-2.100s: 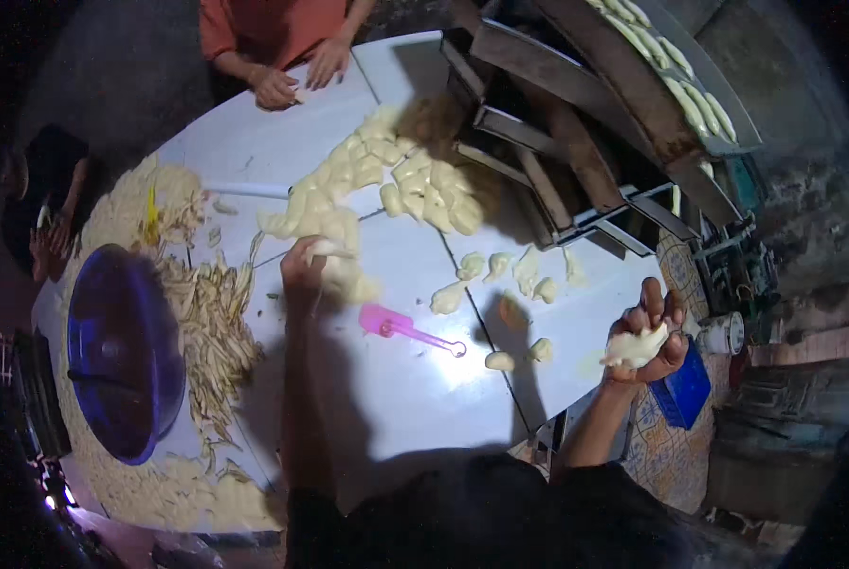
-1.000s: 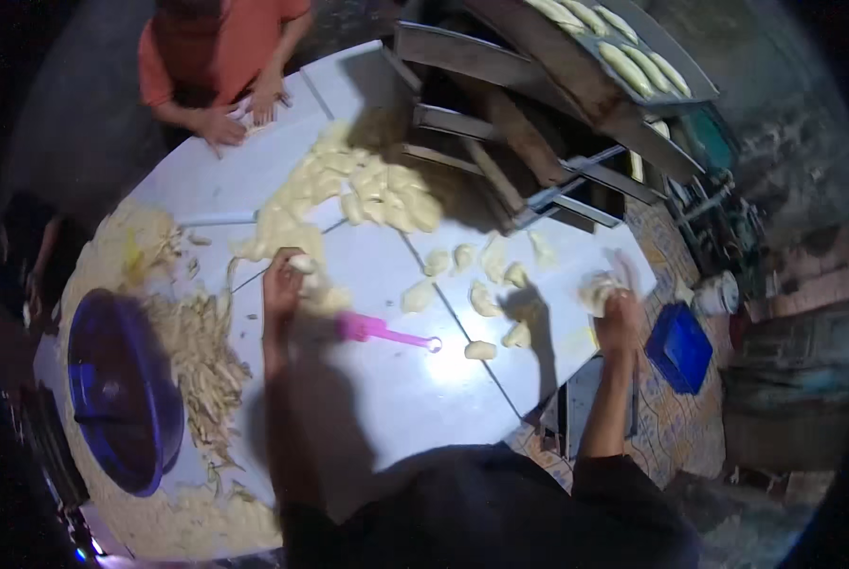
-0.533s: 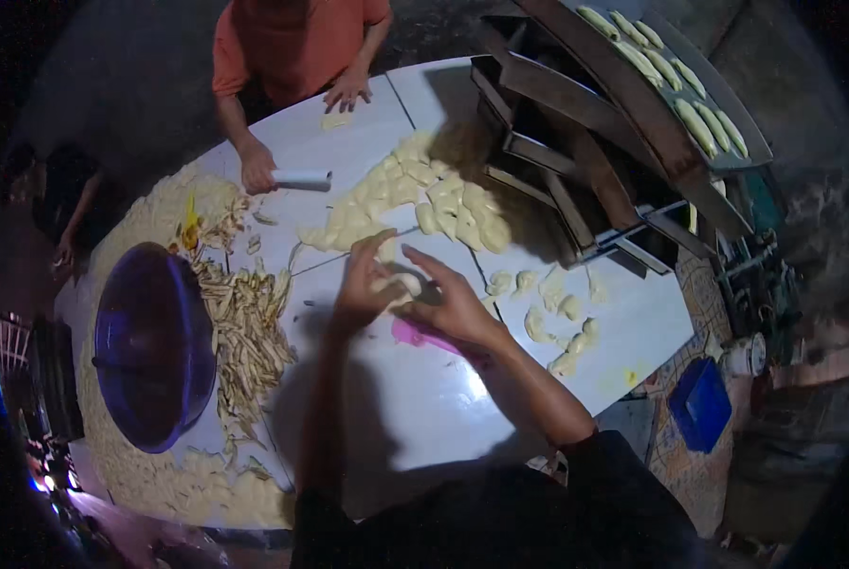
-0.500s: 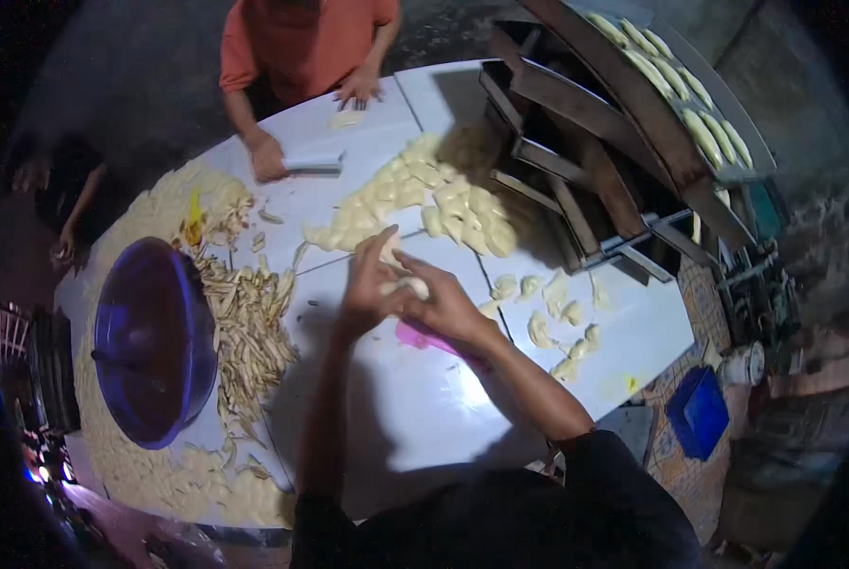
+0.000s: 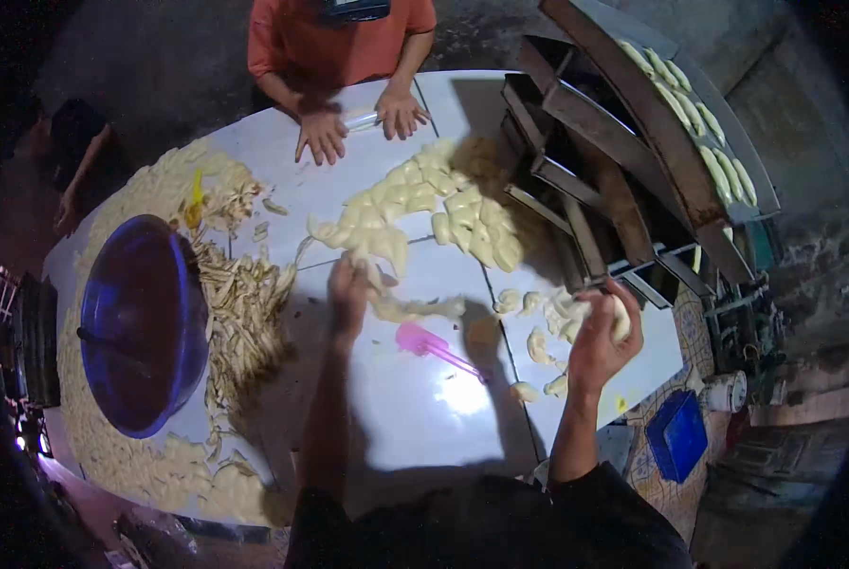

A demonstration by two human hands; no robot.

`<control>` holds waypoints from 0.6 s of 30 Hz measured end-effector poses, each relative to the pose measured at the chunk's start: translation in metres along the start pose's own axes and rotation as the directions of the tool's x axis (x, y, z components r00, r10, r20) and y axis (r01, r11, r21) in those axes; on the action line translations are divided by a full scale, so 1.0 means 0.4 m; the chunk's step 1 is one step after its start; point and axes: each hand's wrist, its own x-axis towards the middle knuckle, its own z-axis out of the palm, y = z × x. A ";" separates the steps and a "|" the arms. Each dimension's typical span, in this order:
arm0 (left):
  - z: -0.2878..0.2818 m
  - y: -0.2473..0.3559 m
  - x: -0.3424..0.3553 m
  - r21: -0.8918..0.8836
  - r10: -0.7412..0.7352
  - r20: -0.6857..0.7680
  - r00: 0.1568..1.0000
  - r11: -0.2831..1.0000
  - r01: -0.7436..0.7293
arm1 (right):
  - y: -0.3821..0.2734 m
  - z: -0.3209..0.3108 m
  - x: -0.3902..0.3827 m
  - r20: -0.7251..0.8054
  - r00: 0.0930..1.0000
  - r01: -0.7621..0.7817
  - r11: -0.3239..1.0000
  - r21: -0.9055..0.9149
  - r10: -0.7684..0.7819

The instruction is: The person prepares pastries by flattening dough pieces with a rolling pin and by hand, spreading chocolate filling and placing banana slices onto the dough, wrapping the dough around the filling, and placing the assembled pastries onto baking trays.

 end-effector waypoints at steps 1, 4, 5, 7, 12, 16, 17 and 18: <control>0.006 0.007 0.002 0.010 0.007 -0.055 0.998 1.000 -0.006 | 0.011 -0.047 -0.016 -0.059 0.997 0.052 0.992 0.114 -0.045; 0.130 0.082 0.013 -0.052 0.010 -0.134 0.991 0.999 -0.017 | 0.024 -0.131 -0.063 0.127 0.992 0.018 0.999 -0.028 -0.015; 0.157 0.124 0.015 -0.104 0.020 -0.178 0.984 0.994 -0.039 | 0.023 -0.140 -0.081 0.156 0.987 -0.029 1.000 -0.011 0.030; 0.151 0.180 0.008 -0.061 0.041 -0.171 0.984 0.997 -0.052 | 0.070 -0.170 -0.139 0.105 0.938 -0.316 0.939 -0.134 0.331; 0.224 0.320 -0.048 0.301 0.207 -0.061 0.977 0.937 -0.179 | 0.212 -0.190 -0.186 0.591 0.726 0.278 0.636 -0.720 0.352; 0.283 0.286 -0.232 0.682 0.342 0.288 0.895 0.583 -0.442 | 0.105 -0.033 -0.175 0.614 0.652 -0.495 0.863 -0.100 0.446; 0.328 0.280 -0.286 0.802 0.272 0.351 0.896 0.407 -0.438 | 0.102 -0.016 -0.183 0.679 0.572 -0.687 0.721 0.090 0.460; 0.348 0.257 -0.332 0.820 0.194 0.322 0.927 0.432 -0.375 | 0.109 -0.017 -0.196 0.660 0.519 -0.708 0.706 -0.026 0.544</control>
